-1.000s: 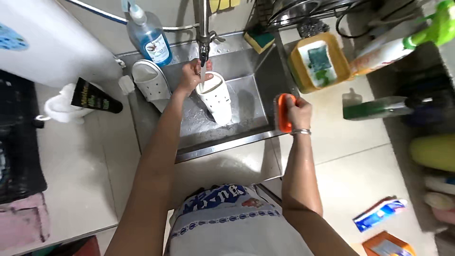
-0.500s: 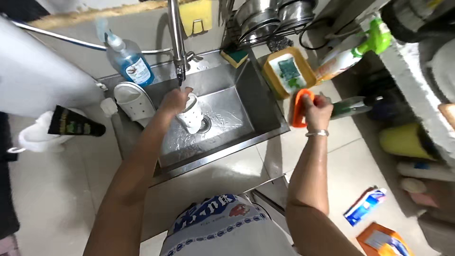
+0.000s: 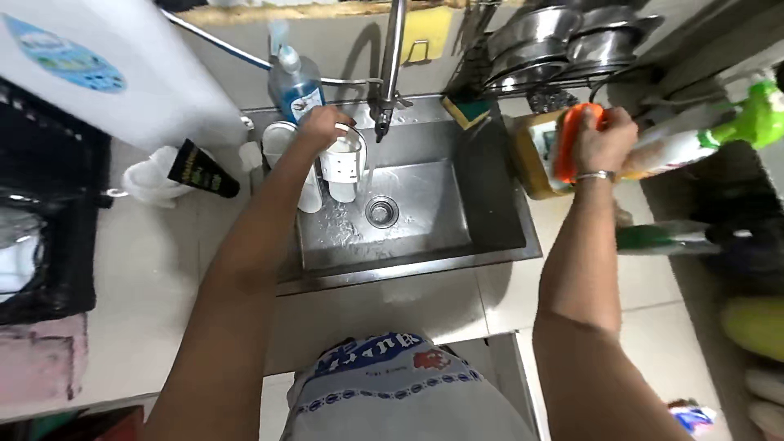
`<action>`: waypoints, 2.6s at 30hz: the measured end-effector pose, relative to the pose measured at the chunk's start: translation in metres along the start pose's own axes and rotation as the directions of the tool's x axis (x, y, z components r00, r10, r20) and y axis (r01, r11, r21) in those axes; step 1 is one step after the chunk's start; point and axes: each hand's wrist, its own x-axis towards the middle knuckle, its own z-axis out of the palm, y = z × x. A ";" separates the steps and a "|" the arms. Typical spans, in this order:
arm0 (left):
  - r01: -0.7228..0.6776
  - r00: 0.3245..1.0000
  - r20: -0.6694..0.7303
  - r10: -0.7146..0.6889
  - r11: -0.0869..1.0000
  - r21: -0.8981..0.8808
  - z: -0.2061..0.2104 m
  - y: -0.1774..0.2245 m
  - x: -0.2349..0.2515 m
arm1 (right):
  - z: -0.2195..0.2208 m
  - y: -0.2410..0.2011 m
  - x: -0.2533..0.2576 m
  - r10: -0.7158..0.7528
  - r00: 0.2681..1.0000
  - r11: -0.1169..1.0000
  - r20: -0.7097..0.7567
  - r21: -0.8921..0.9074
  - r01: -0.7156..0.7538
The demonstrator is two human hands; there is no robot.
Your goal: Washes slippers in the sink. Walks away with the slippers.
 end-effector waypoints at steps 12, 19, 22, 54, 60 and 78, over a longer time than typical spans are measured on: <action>-0.033 0.942 -0.326 0.079 0.989 0.144 0.033 -0.011 -0.007 | 0.152 -0.101 -0.144 -0.262 0.761 0.765 0.593 0.608 -0.210; -0.049 0.940 -0.333 0.079 0.994 0.097 0.034 -0.004 -0.017 | 0.182 -0.159 -0.161 -0.370 0.739 0.315 0.563 0.824 -0.470; -0.057 0.935 -0.346 0.072 0.997 0.054 0.033 0.001 -0.024 | 0.183 -0.162 -0.160 -0.401 0.701 0.166 0.590 0.799 -0.577; 0.538 0.817 0.461 -0.345 0.169 -0.826 0.133 0.098 -0.024 | 0.052 0.067 0.055 0.154 0.967 0.962 0.205 -0.254 -0.099; 0.516 0.853 0.460 -0.246 0.530 -0.673 0.138 0.100 -0.075 | 0.074 0.082 0.071 0.148 0.933 0.927 0.327 -0.376 -0.015; 0.438 0.872 0.233 -0.430 0.476 -0.763 0.147 0.092 -0.043 | 0.052 0.037 0.041 0.126 0.988 0.927 0.085 -0.364 -0.087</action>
